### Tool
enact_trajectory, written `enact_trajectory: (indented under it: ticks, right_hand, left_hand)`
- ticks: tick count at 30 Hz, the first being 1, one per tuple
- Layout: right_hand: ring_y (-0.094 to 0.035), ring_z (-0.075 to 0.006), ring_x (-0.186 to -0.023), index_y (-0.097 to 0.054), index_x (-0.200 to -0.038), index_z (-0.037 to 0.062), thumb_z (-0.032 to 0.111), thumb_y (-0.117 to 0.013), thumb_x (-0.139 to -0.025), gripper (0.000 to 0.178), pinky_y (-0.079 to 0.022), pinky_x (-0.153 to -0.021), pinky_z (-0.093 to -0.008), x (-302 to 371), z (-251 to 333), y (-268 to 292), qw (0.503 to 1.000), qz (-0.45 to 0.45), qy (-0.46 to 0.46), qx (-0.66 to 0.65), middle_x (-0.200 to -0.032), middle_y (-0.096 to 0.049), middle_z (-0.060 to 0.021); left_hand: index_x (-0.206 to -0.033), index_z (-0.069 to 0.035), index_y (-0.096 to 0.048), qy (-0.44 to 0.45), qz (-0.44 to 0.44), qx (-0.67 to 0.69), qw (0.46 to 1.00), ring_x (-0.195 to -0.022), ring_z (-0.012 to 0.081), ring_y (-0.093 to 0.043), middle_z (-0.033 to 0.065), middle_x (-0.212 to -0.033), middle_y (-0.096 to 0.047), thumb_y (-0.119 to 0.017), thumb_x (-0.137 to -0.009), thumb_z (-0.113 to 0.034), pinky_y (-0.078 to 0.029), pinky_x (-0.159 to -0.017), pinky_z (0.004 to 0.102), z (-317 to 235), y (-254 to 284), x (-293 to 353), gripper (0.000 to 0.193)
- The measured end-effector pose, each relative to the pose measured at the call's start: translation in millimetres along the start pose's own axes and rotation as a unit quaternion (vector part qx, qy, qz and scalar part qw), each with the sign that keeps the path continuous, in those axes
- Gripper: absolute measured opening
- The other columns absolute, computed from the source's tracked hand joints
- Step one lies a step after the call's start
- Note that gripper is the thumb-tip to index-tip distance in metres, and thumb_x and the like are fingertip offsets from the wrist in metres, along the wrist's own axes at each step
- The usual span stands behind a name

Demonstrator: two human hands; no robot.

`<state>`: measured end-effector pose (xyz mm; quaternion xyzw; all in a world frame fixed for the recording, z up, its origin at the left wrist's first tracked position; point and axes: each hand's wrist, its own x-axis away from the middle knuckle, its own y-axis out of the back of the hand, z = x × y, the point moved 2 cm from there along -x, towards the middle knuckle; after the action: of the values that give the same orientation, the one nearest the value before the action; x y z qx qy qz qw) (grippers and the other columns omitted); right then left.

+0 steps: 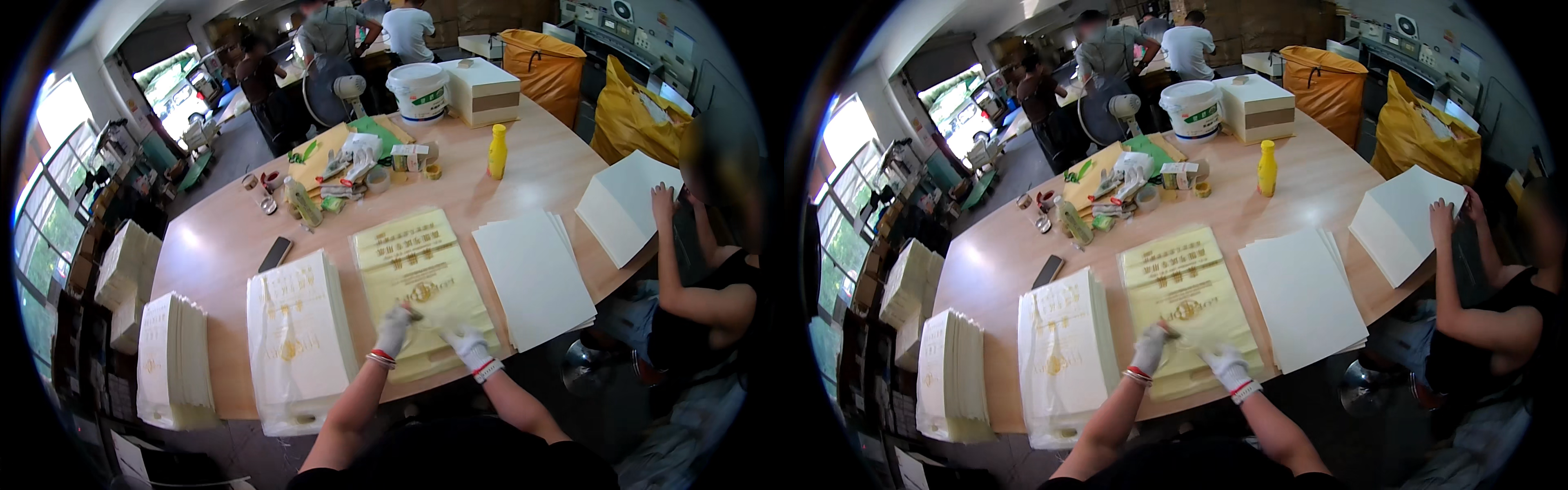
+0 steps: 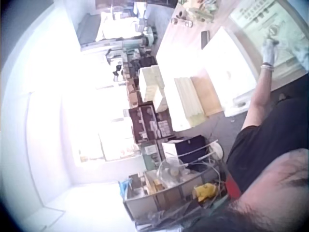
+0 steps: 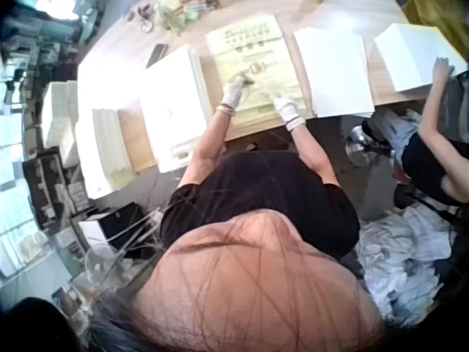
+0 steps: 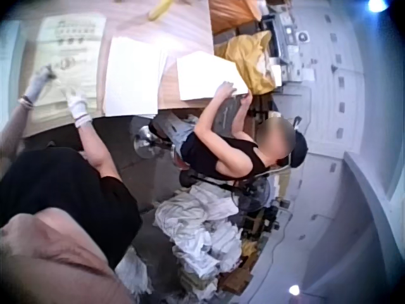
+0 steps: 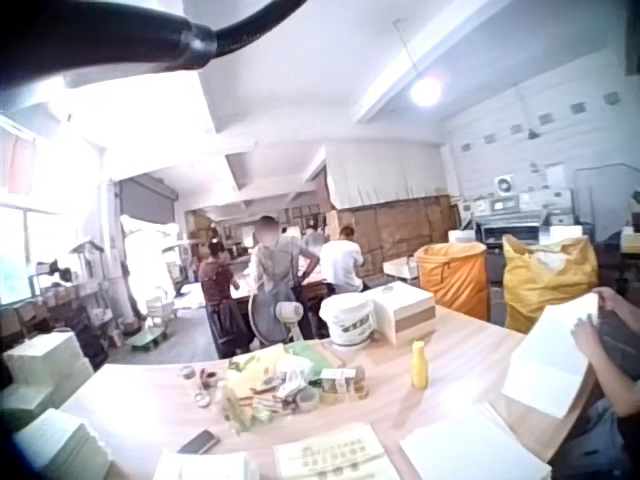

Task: The person places white book-like items into yellow plastic bags at a table. They repeatedly pick up a book, insert it into a bag, and set the bag down. Other people are visible in the background working at other tables.

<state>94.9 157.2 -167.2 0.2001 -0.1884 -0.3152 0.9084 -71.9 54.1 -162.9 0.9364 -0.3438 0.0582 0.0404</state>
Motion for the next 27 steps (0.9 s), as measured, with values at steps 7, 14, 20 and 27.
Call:
enact_trajectory:
  ticks: [7,14,20,27]
  right_hand:
    - [-0.052,-0.0319,-0.1,-0.055,-0.099,0.0071,0.006,-0.065,-0.067,0.034,-0.044,-0.081,-0.0418,29,84,4,0.877,-0.19,0.442,0.019,-0.101,-0.056,-0.0184]
    - [-0.057,-0.0294,-0.086,-0.053,-0.108,0.0087,0.019,-0.056,-0.08,0.03,-0.045,-0.074,-0.0399,-1,19,-17,0.967,0.123,0.212,0.07,-0.092,-0.058,-0.0158]
    - [-0.054,-0.0358,-0.09,-0.046,-0.116,0.0063,0.043,-0.066,-0.071,0.062,-0.044,-0.079,-0.043,64,-46,117,0.897,-0.117,0.224,0.363,-0.096,-0.057,-0.0176]
    - [-0.052,-0.0379,-0.102,-0.03,-0.131,0.0007,0.057,-0.075,-0.055,0.105,-0.041,-0.089,-0.0421,24,-96,171,0.952,-0.047,0.156,0.26,-0.111,-0.054,-0.0225]
  left_hand:
    - [-0.108,-0.003,-0.049,0.064,0.074,0.036,0.995,-0.056,0.005,-0.046,0.0066,-0.088,-0.064,-0.047,-0.088,-0.014,-0.04,-0.052,0.0199,-61,-4,-27,0.023]
    - [-0.121,-0.001,-0.043,-0.078,0.084,-0.15,0.982,-0.058,0.0115,-0.052,0.0065,-0.089,-0.066,-0.049,-0.083,-0.006,-0.042,-0.053,0.0235,-148,-22,17,0.039]
    - [-0.118,-0.002,-0.046,-0.152,0.02,-0.317,0.936,-0.079,0.0275,-0.06,0.0111,-0.082,-0.06,-0.066,-0.072,-0.007,-0.047,-0.073,0.0364,-126,-21,50,0.05]
    - [-0.099,-0.008,-0.057,-0.515,-0.009,-0.324,0.793,-0.087,0.0313,-0.06,0.0115,-0.096,-0.06,-0.062,-0.067,0.002,-0.05,-0.072,0.0364,-140,-59,151,0.034]
